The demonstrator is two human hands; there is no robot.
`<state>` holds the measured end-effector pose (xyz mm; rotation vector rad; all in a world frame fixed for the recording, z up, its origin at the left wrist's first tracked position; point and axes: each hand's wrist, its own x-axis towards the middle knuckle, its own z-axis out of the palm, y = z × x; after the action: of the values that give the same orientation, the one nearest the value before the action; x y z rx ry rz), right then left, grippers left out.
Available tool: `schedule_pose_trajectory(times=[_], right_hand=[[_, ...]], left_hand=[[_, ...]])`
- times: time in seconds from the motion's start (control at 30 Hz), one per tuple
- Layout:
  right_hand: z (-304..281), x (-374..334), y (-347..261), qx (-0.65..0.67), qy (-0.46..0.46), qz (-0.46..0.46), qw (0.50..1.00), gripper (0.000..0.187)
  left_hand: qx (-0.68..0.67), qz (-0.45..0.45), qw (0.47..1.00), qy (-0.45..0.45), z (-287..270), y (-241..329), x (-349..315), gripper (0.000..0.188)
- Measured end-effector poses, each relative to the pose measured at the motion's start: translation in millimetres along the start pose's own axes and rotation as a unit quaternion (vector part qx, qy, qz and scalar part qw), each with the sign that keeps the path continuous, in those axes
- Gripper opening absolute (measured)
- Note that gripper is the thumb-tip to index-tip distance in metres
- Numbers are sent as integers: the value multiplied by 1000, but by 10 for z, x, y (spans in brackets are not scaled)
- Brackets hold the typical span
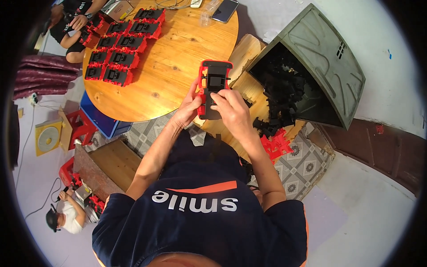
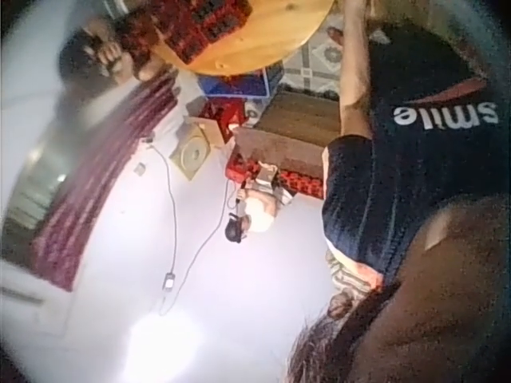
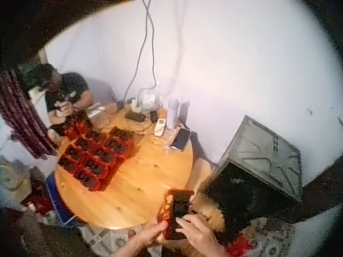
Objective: The person assembles red plastic housings and black plastic components by hand, taking parts from plastic bins and fitting them together.
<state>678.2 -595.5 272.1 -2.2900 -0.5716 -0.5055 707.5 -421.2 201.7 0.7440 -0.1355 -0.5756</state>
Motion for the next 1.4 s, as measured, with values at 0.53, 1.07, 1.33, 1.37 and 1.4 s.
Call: schedule_pose_trajectory(times=[0.53,1.07,1.33,1.37,1.4], right_hand=[[848,154,72,566,-158,287,757,76],[2391,58,-828,372,-337,368,783,49],[1823,-892,-494,309,-226,488,784,43],[1794,-925,-475,288,-234,478,796,43],[1720,-1123,-390,250,-202,508,799,43]], left_hand=[[56,90,970,219,-176,407,-544,83],[60,340,730,590,-3400,1921,-1701,54],[111,293,788,530,-4847,2294,-1643,53],[66,248,844,472,-4931,2423,-1854,56],[18,146,874,462,-4577,2362,-1666,68]])
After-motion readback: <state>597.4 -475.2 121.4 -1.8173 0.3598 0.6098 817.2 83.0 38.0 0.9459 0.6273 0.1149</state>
